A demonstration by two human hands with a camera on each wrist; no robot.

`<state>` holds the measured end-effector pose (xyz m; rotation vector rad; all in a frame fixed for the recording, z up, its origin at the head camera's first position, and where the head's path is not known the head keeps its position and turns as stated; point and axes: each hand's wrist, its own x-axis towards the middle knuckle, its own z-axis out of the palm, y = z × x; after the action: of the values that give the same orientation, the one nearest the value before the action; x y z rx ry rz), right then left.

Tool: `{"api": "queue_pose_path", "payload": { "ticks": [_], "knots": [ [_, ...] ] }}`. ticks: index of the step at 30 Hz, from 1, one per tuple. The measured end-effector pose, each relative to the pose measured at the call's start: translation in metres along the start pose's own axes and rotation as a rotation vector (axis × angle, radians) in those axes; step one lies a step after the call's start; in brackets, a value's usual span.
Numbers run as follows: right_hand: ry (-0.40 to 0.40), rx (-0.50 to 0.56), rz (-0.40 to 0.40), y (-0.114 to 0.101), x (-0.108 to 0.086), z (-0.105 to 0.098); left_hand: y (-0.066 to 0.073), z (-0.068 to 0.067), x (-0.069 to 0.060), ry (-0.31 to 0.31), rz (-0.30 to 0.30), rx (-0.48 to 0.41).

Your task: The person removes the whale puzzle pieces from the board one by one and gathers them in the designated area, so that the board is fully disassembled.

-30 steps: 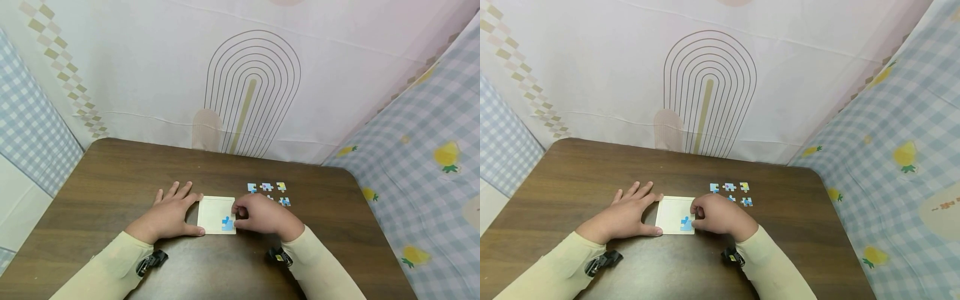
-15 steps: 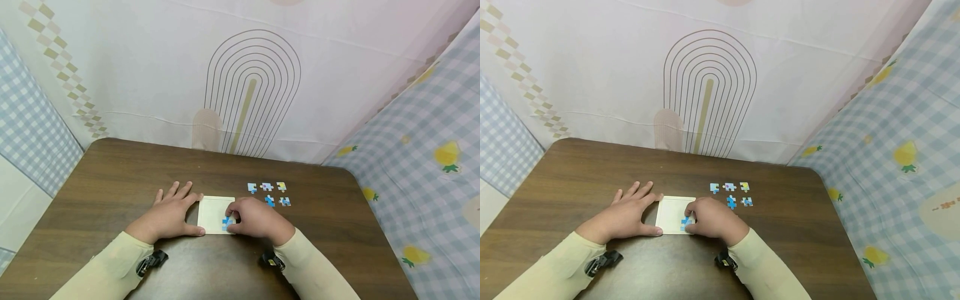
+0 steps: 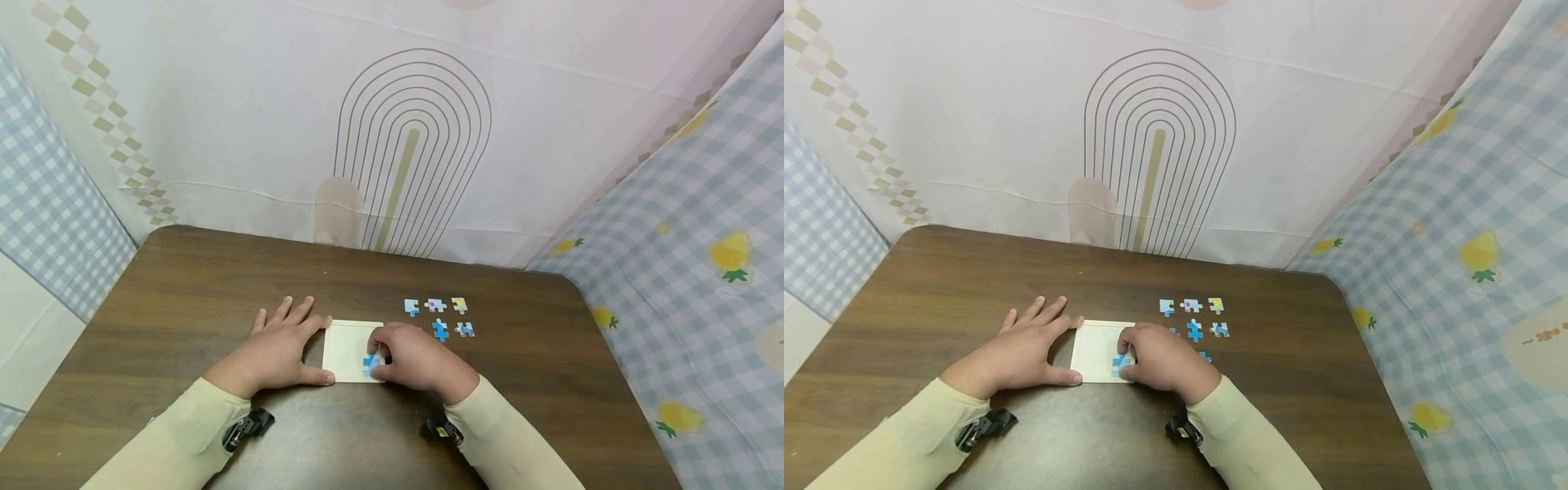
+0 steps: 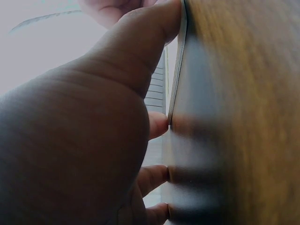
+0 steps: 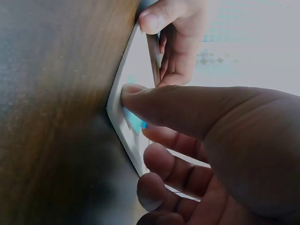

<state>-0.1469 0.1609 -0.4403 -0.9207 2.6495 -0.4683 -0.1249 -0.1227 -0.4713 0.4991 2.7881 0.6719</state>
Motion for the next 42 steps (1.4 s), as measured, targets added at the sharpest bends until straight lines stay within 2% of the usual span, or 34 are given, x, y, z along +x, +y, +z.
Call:
{"api": "queue_pose_path", "payload": {
  "ticks": [11,25,34,42],
  "knots": [
    [0.103,0.119,-0.014,0.007,-0.012,0.013,0.001,-0.001,0.000,0.008,0.012,0.001],
    [0.165,0.291,0.007,0.007,-0.017,0.020,0.000,0.000,0.000,0.006,0.005,0.003],
    [0.221,0.320,0.011,0.019,-0.031,0.008,0.001,0.000,0.001,0.002,-0.001,0.004],
    [0.250,0.322,0.042,0.040,-0.049,-0.019,0.000,0.001,0.000,0.006,0.005,0.001]
  ]
}}
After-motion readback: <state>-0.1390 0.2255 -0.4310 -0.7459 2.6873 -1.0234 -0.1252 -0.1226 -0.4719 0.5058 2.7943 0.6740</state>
